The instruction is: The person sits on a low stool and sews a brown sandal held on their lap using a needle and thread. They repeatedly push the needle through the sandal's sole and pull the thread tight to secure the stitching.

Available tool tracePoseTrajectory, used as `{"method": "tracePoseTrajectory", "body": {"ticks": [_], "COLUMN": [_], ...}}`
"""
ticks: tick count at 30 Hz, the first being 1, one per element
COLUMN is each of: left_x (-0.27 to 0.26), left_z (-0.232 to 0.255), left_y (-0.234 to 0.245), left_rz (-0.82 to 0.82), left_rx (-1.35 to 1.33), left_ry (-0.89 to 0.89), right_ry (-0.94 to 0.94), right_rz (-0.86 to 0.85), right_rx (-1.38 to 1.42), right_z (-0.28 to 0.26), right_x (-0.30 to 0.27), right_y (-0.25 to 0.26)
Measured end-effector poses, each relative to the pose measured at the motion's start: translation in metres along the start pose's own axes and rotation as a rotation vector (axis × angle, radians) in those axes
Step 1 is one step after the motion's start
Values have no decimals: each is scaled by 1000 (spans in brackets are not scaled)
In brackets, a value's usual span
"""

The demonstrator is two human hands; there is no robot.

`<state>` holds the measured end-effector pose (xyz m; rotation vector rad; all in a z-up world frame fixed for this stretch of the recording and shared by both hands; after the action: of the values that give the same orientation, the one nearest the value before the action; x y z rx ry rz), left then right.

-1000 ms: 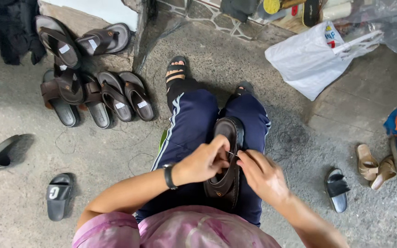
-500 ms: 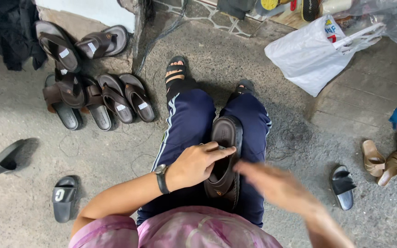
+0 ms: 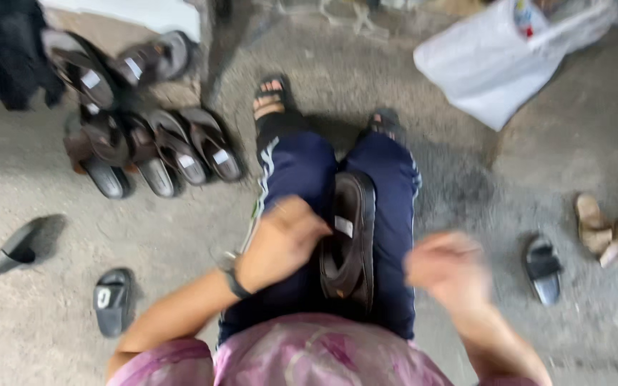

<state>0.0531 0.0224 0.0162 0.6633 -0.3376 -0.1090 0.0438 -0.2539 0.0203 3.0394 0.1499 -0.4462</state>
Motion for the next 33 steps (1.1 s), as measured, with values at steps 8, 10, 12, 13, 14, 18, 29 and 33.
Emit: {"method": "tracePoseTrajectory", "body": {"ticks": [8,10,12,13,14,18,29,33], "left_x": [55,58,29,34,39,69,78,41], "left_z": [-11,24,39,36,35,48,-17,21], "left_y": [86,52,5,5,12,23,65,7], "left_rz": [-3,-49,-197,-197,-152,-368,15,-188], "left_rx": [720,648,405,406,78,-1173,112,-119], "left_ry": [84,-9,-175,-172,-184,54,-46,-129], "right_ry": [128,201,420,419,600,887,829,817], "right_rz": [218,102,-271,-274,-264,-300,-394,-391], "right_rx": [455,150,-754,-754,-908,-1047,-1077,-1208], "right_z": [-18,-34,-47,-44,-49,-65,-50,-59], "right_x": [26,32,34,37,33,35,31,25], "right_y": [135,52,-58,-58,-65,-81,-75,-78]}}
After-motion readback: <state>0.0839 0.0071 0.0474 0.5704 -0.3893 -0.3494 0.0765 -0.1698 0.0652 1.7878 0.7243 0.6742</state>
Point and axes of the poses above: each hand's wrist, its own x-axis towards the middle knuckle, its own y-axis out of the back of the hand, z = x × y, the point moved 8 cm from there along x, towards the middle knuckle, and after that the axes turned 1 degree about x, right-handed, at the moved point
